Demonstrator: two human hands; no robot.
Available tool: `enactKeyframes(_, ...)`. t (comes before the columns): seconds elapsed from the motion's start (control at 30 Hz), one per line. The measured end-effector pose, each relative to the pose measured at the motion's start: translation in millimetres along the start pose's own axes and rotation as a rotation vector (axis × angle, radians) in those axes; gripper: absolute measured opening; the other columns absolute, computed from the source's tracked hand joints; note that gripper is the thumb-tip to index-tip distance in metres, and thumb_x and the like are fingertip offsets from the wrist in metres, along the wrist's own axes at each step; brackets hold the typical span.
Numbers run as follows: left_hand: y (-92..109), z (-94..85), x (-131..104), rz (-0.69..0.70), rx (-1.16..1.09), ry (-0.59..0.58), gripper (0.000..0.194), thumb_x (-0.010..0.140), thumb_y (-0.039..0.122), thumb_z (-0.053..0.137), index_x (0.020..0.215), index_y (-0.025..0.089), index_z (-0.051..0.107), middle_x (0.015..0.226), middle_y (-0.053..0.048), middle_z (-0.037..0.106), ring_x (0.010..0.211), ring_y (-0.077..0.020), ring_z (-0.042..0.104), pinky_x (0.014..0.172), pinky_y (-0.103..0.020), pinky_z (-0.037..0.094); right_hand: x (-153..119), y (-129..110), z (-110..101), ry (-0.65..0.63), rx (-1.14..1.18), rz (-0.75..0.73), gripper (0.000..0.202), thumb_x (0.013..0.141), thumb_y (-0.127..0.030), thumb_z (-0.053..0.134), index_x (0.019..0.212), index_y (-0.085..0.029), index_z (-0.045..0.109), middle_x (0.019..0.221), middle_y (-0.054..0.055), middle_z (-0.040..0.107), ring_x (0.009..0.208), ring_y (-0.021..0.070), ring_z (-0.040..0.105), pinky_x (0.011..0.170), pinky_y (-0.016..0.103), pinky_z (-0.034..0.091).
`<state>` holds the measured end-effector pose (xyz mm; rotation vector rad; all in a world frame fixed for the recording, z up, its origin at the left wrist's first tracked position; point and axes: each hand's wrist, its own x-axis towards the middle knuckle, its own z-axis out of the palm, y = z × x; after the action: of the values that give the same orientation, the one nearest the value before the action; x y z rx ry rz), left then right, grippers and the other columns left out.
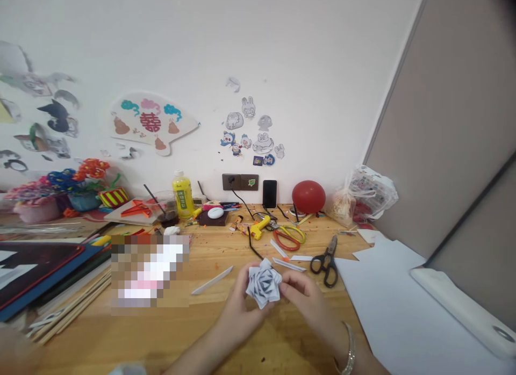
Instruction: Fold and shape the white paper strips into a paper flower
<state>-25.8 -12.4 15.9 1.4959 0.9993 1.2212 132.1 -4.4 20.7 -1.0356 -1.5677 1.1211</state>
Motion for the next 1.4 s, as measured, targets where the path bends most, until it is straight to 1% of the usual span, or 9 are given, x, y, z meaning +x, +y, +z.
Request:
enactKeyframes(0.1, 1.7, 1.9, 0.0, -0.003, 0.030, 0.000, 0.049, 0.061, 0.017, 0.066, 0.102, 0.022, 0.039, 0.093, -0.002, 0.059, 0.085, -0.0184, 0.057, 0.076, -0.029, 0.045, 0.2, 1.0, 1.0, 0.011, -0.076, -0.026, 0.016, 0.075, -0.031, 0.053, 0.067, -0.017, 0.056, 0.064, -0.001, 0.055, 0.063, 0.0149, 0.051, 0.059, 0.025, 0.040)
enactKeyframes(0.3, -5.6, 0.1, 2.5, 0.017, 0.079, -0.072, 0.056, 0.060, 0.016, 0.066, 0.109, 0.020, 0.040, 0.105, -0.008, 0.058, 0.096, -0.0224, 0.056, 0.083, -0.032, 0.043, -0.8, -1.5, 0.8, 0.072, -0.308, -0.183, 0.009, 0.070, -0.014, 0.050, 0.069, -0.018, 0.058, 0.065, 0.000, 0.056, 0.062, 0.0149, 0.050, 0.059, 0.025, 0.039)
enactKeyframes(0.5, -5.6, -7.3, 7.4, 0.061, 0.201, -0.134, 0.053, 0.052, 0.016, 0.073, 0.099, 0.019, 0.049, 0.089, -0.002, 0.060, 0.081, -0.0200, 0.056, 0.073, -0.029, 0.044, -3.7, -5.9, -1.2, 0.037, -0.393, -0.235, 0.010, 0.072, -0.012, 0.049, 0.067, -0.018, 0.056, 0.063, -0.002, 0.053, 0.062, 0.0138, 0.050, 0.059, 0.023, 0.038)
enactKeyframes(0.6, -5.2, -9.4, 8.8, 0.016, 0.147, -0.189, 0.051, 0.051, 0.015, 0.073, 0.097, 0.019, 0.052, 0.088, -0.002, 0.059, 0.080, -0.0185, 0.054, 0.072, -0.027, 0.043, -4.8, -8.5, -2.0, -0.004, -0.405, -0.244, 0.012, 0.074, -0.011, 0.049, 0.068, -0.018, 0.056, 0.065, -0.002, 0.054, 0.064, 0.0136, 0.050, 0.060, 0.023, 0.038)
enactKeyframes(0.7, -5.0, -10.4, 10.0, -0.068, 0.033, -0.300, 0.049, 0.048, 0.013, 0.074, 0.091, 0.018, 0.051, 0.083, 0.001, 0.057, 0.074, -0.0152, 0.052, 0.067, -0.025, 0.041, -4.8, -9.5, -3.5, -0.044, -0.428, -0.248, 0.011, 0.074, -0.011, 0.049, 0.069, -0.018, 0.057, 0.067, -0.001, 0.055, 0.065, 0.0134, 0.050, 0.062, 0.023, 0.037)
enactKeyframes(0.83, -5.9, -9.9, 11.2, -0.108, 0.023, -0.374, 0.046, 0.048, 0.009, 0.072, 0.086, 0.019, 0.048, 0.077, 0.005, 0.052, 0.068, -0.0116, 0.048, 0.062, -0.023, 0.039, -4.2, -7.0, -4.0, -0.048, -0.438, -0.241, 0.010, 0.074, -0.013, 0.049, 0.069, -0.018, 0.056, 0.067, -0.001, 0.054, 0.066, 0.0140, 0.050, 0.062, 0.023, 0.036)
enactKeyframes(1.0, -8.6, -8.0, 10.6, -0.035, 0.081, -0.348, 0.027, 0.059, 0.013, 0.065, 0.077, 0.018, 0.045, 0.072, 0.005, 0.048, 0.063, -0.0098, 0.043, 0.058, -0.022, 0.037, -2.2, -3.1, -0.9, -0.025, -0.301, -0.139, 0.015, 0.076, -0.025, 0.048, 0.063, -0.018, 0.050, 0.063, -0.001, 0.051, 0.063, 0.0143, 0.048, 0.060, 0.024, 0.037)
enactKeyframes(1.17, -7.7, -8.5, 9.1, 0.024, 0.134, -0.329, 0.025, 0.062, 0.014, 0.063, 0.078, 0.019, 0.045, 0.071, 0.004, 0.048, 0.064, -0.0109, 0.044, 0.058, -0.022, 0.036, -0.8, -2.0, 1.1, -0.079, -0.069, 0.011, 0.018, 0.075, -0.031, 0.049, 0.064, -0.018, 0.048, 0.062, -0.002, 0.050, 0.062, 0.0144, 0.048, 0.059, 0.025, 0.038)
enactKeyframes(1.4, -11.6, -10.7, 10.1, 0.058, 0.182, -0.287, 0.024, 0.062, 0.012, 0.061, 0.079, 0.018, 0.046, 0.073, 0.004, 0.050, 0.066, -0.0116, 0.046, 0.060, -0.022, 0.038, 0.1, -0.3, -1.0, 0.016, -0.282, -0.105, 0.014, 0.076, -0.028, 0.050, 0.071, -0.017, 0.056, 0.070, 0.003, 0.058, 0.068, 0.0175, 0.054, 0.064, 0.028, 0.040)
